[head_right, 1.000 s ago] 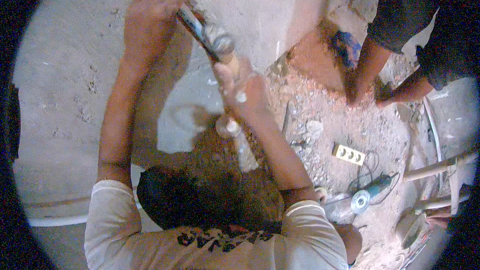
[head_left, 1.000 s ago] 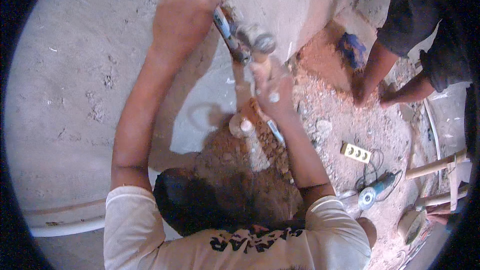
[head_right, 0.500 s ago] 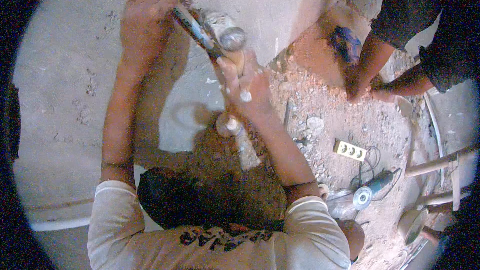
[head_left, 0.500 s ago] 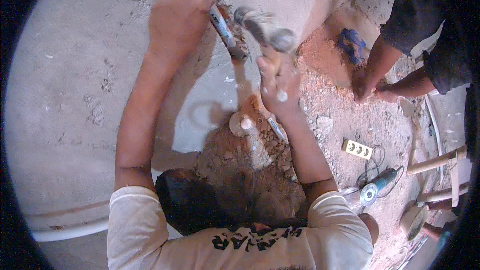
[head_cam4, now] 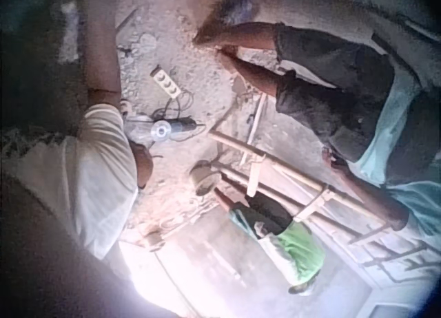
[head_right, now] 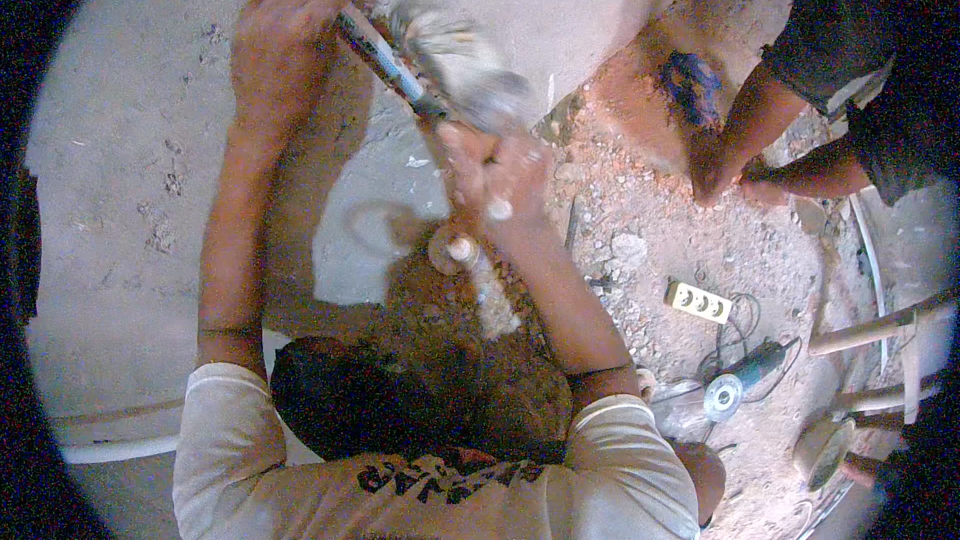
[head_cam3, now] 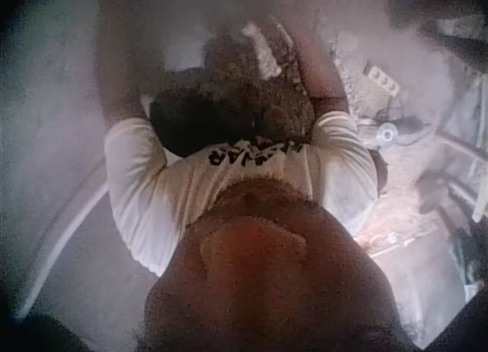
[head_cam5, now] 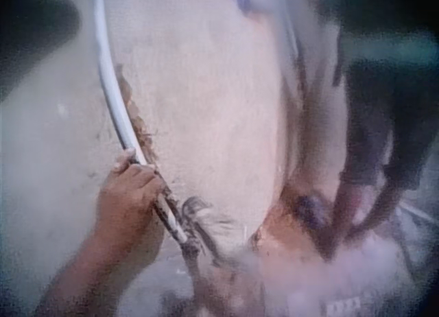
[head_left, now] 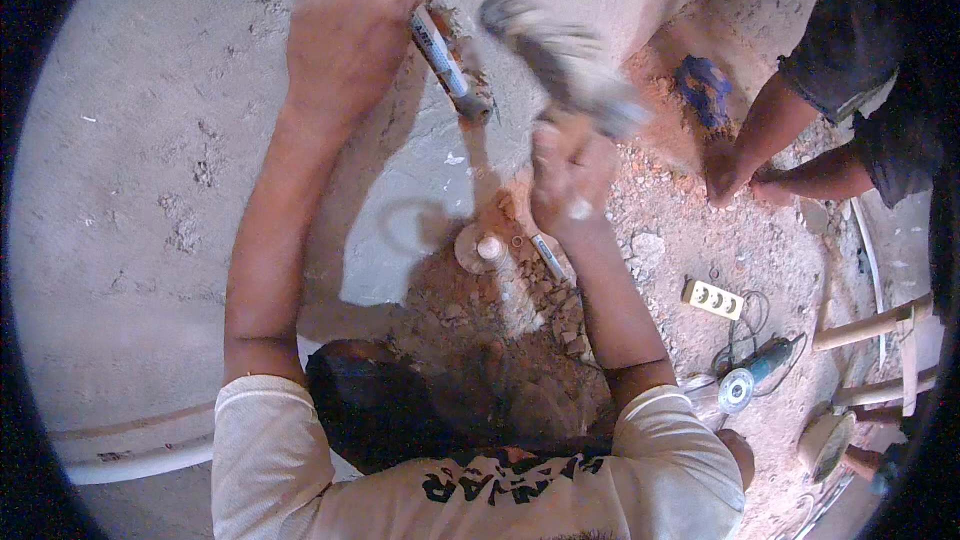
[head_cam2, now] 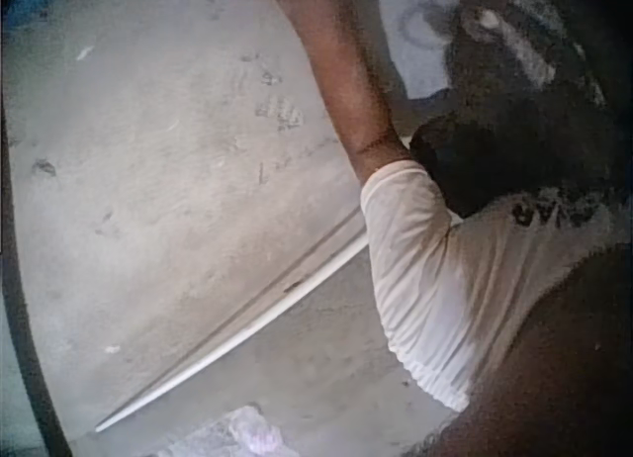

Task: The person installs pipes by hammering them into a wall groove and connecting sections by hand.

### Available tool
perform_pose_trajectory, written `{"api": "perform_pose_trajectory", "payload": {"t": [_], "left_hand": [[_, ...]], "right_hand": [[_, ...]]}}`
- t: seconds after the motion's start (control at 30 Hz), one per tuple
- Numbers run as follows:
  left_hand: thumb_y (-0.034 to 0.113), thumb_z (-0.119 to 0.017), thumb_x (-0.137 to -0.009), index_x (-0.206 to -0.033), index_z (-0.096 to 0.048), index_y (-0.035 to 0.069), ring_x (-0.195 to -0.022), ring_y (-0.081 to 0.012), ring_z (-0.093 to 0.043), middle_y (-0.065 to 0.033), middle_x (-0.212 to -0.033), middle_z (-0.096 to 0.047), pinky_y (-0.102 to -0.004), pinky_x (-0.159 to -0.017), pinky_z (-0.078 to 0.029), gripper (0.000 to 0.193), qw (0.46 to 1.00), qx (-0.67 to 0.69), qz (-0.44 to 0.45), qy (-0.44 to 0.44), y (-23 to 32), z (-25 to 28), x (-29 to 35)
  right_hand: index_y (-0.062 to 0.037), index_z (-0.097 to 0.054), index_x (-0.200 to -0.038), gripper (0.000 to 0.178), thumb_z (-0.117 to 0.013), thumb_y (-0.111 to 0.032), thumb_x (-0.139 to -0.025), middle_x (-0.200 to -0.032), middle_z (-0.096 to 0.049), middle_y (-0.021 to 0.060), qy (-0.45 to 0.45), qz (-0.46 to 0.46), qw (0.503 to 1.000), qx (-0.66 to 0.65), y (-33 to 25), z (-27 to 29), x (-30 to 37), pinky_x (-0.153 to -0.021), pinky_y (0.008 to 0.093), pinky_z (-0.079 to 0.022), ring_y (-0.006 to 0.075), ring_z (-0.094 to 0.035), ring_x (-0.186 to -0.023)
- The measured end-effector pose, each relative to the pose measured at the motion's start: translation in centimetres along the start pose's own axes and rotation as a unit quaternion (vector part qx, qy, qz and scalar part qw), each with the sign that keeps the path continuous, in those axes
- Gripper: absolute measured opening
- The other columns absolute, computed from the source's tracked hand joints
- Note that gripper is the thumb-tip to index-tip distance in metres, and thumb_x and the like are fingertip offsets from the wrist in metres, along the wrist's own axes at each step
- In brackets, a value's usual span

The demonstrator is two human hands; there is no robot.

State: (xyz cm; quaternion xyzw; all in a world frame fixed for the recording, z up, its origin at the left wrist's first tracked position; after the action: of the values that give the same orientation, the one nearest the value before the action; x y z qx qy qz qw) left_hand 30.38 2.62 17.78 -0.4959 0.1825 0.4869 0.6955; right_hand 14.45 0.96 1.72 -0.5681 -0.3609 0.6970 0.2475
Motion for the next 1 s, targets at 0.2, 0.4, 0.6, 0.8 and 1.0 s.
{"api": "perform_pose_trajectory", "payload": {"t": [0.2,0.4,0.6,0.8,1.0], "left_hand": [[0.010,-0.059,-0.076,-0.089,-0.066,0.014,-0.095,-0.0201,-0.064,-0.0028,-0.096,-0.066,-0.0432,-0.104,-0.041,0.015,0.997,-0.029,-0.014,-0.071,-0.7,-0.8,0.7],[0.007,-0.059,-0.077,-0.094,-0.067,0.017,-0.097,-0.0200,-0.066,-0.0034,-0.099,-0.070,-0.0416,-0.105,-0.042,0.021,0.996,-0.041,-0.015,-0.083,-0.9,-1.3,1.2],[0.008,-0.057,-0.072,-0.073,-0.062,0.009,-0.077,-0.0212,-0.063,-0.0049,-0.076,-0.061,-0.0421,-0.094,-0.046,0.005,1.000,-0.001,-0.007,-0.023,-0.2,-0.5,0.0],[0.007,-0.057,-0.072,-0.072,-0.061,0.009,-0.076,-0.0222,-0.063,-0.0058,-0.073,-0.059,-0.0433,-0.094,-0.046,0.004,1.000,0.029,0.001,-0.001,0.1,-0.6,-0.2],[0.007,-0.057,-0.072,-0.073,-0.060,0.010,-0.076,-0.0223,-0.063,-0.0055,-0.071,-0.057,-0.0447,-0.096,-0.046,0.004,1.000,0.013,0.001,-0.005,0.0,-0.3,0.0]], "right_hand": [[-0.0051,-0.057,-0.092,0.026,-0.051,-0.030,-0.095,-0.072,-0.060,0.0130,0.065,0.160,0.984,0.034,2.1,-1.4,0.9,-0.063,0.0379,-0.046,0.0278,-0.055,-0.065],[-0.0010,-0.060,-0.096,0.038,-0.056,-0.039,-0.092,-0.075,-0.061,0.0219,0.001,-0.036,0.998,0.043,1.2,-2.0,-1.3,-0.064,0.0464,-0.049,0.0413,-0.061,-0.071],[-0.0005,-0.060,-0.090,0.039,-0.059,-0.040,-0.091,-0.072,-0.057,0.0169,0.068,0.040,0.987,-0.139,-0.4,-1.2,0.2,-0.058,0.0419,-0.047,0.0322,-0.057,-0.059],[0.0026,-0.061,-0.107,0.038,-0.061,-0.032,-0.092,-0.080,-0.064,0.0234,-0.009,-0.022,0.998,0.060,3.2,-2.9,-0.6,-0.063,0.0432,-0.051,0.0377,-0.065,-0.071],[-0.0049,-0.050,-0.064,0.045,-0.051,-0.040,-0.092,-0.056,-0.049,0.0091,0.106,0.044,0.989,-0.094,-0.7,-0.4,-0.5,-0.048,0.0323,-0.038,0.0202,-0.045,-0.046]]}}
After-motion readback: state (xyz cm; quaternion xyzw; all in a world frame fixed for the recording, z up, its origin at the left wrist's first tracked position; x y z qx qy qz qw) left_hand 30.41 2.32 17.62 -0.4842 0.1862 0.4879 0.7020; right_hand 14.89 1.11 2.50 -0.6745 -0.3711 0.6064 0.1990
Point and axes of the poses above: each hand's wrist, its own x-axis away from the middle knuckle, its own z-axis out of the back of the hand, y = z × x, the point moved 3 cm from there along -x, towards the middle knuckle
